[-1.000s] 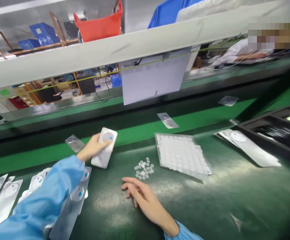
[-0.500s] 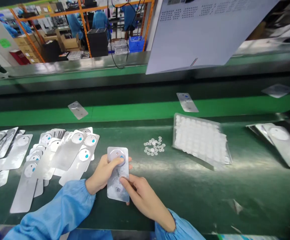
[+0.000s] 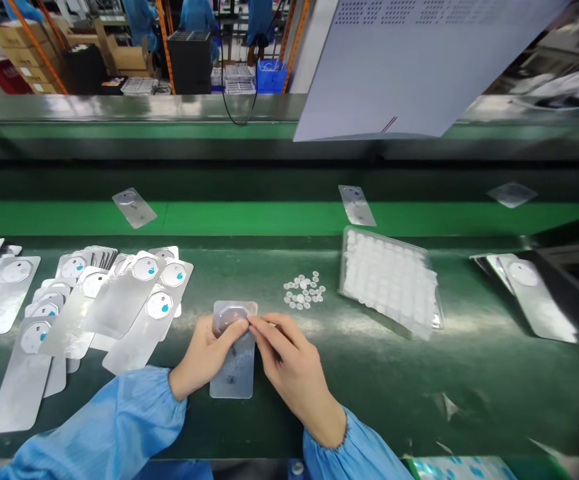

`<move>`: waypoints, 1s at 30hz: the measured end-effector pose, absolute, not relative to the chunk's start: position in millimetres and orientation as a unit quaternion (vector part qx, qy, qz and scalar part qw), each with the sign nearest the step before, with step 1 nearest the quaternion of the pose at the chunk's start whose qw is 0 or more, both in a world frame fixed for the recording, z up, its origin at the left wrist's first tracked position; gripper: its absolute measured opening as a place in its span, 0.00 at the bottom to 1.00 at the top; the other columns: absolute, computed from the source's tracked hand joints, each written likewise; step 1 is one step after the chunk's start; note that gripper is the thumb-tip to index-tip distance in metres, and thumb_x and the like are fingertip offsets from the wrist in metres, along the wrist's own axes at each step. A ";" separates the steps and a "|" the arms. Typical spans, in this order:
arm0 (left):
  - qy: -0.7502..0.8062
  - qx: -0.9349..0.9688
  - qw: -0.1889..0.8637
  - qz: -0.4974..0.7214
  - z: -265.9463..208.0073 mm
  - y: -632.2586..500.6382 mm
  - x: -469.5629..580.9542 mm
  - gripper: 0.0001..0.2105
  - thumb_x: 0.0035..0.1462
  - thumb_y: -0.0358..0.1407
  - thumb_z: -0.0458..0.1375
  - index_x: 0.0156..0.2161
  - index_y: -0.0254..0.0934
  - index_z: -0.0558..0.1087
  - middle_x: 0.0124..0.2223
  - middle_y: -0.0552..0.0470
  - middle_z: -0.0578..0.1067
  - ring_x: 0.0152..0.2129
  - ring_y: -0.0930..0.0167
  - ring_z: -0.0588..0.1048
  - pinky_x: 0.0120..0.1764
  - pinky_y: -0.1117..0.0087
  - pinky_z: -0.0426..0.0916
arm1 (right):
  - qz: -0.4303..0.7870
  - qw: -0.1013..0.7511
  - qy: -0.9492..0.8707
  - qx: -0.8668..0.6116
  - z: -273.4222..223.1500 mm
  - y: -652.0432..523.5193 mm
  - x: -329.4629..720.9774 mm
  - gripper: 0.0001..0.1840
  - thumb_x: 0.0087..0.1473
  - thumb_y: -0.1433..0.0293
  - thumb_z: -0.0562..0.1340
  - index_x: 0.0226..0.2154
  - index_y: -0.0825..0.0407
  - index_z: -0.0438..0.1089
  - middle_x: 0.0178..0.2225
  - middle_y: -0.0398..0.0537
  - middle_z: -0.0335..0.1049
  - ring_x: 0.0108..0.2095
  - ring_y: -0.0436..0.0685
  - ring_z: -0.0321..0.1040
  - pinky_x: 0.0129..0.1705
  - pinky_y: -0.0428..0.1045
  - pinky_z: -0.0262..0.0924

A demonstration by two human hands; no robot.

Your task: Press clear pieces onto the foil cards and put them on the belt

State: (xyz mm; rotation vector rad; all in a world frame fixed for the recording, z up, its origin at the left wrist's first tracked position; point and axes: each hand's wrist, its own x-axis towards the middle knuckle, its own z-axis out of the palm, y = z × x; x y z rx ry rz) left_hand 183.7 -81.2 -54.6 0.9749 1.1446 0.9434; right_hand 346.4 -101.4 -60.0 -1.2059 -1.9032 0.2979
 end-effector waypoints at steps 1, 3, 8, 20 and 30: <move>0.500 0.427 0.632 0.410 -54.9 -81.4 183.3 0.17 0.56 0.46 0.65 0.28 0.32 0.72 0.25 0.55 0.70 0.22 0.75 0.65 0.26 0.75 0.61 | 0.111 0.422 -0.759 -0.483 -62.1 -100.5 346.2 0.15 0.69 0.76 0.57 0.51 0.49 0.74 0.42 0.51 0.75 0.32 0.51 0.75 0.37 0.46 0.72; 0.496 0.425 0.639 0.406 -55.6 -82.1 182.1 0.15 0.56 0.45 0.65 0.30 0.32 0.74 0.27 0.54 0.72 0.24 0.74 0.67 0.28 0.74 0.63 | 0.101 0.422 -0.758 -0.487 -63.9 -99.1 346.2 0.14 0.68 0.75 0.58 0.50 0.49 0.75 0.41 0.50 0.76 0.32 0.51 0.75 0.37 0.46 0.72; 0.519 0.360 0.652 0.420 -58.7 -84.8 179.5 0.14 0.55 0.45 0.63 0.30 0.34 0.77 0.28 0.53 0.73 0.28 0.70 0.69 0.31 0.72 0.65 | 0.098 0.408 -0.764 -0.489 -60.6 -95.9 344.3 0.11 0.68 0.74 0.60 0.49 0.50 0.76 0.40 0.49 0.78 0.35 0.52 0.77 0.41 0.47 0.73; 0.537 0.331 0.661 0.407 -57.2 -85.0 179.4 0.16 0.54 0.48 0.64 0.26 0.36 0.77 0.26 0.53 0.74 0.28 0.67 0.73 0.31 0.69 0.68 | 0.080 0.373 -0.788 -0.484 -54.4 -92.5 340.7 0.07 0.70 0.74 0.57 0.43 0.51 0.70 0.38 0.50 0.76 0.34 0.53 0.76 0.30 0.46 0.68; 0.577 0.244 0.658 0.418 -44.1 -79.1 181.2 0.14 0.46 0.47 0.67 0.28 0.38 0.80 0.33 0.51 0.81 0.37 0.61 0.79 0.41 0.65 0.74 | 0.236 0.480 -0.687 -0.492 -49.6 -98.2 334.7 0.08 0.68 0.74 0.57 0.38 0.50 0.70 0.34 0.47 0.70 0.33 0.53 0.71 0.33 0.46 0.67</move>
